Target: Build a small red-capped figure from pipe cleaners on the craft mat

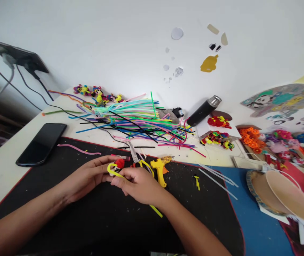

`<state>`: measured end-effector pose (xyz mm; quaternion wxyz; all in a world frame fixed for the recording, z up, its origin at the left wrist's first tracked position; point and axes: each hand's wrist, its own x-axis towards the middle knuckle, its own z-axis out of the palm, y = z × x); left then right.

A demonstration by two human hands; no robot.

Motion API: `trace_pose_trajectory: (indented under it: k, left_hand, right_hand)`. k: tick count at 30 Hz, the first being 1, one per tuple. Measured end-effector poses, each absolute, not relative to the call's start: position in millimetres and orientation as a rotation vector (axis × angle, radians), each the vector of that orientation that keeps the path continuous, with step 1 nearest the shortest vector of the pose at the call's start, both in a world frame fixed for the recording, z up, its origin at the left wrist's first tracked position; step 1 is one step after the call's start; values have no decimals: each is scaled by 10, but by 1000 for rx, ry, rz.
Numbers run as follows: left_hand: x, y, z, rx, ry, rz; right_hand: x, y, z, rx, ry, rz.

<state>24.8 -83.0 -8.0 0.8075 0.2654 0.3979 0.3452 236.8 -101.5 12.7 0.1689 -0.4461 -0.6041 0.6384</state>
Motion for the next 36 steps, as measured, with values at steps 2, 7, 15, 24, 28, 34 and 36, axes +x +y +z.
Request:
trace_pose_trajectory:
  k: [2,7,15,24,28,34,36]
  left_hand:
    - [245,-818,-78,559,842,739]
    - [237,-800,-67,526,893,729]
    - [246,-843,-120,602,881,721]
    - [238,-855,-145,617,866,712]
    - [230,-851,-125,573,884,719]
    - [223,-827,-78,526,867,710]
    - [204,-826,-76,516,877,711]
  right_hand:
    - [2386,-1019,110,-1269,-1651,1842]
    - [2426,-1024,35,-1304,-1524,1826]
    - [2404,-1024,34,-1281,-1652,1741]
    - [2347,-1010,19,-1361,-1722,1668]
    - [2378,-1027,-11,-1404,-1729,1689]
    - [2415,-1002,-37,-1444,-1810,1643]
    - [2424,-1002,-46,-1460,-1849,1632]
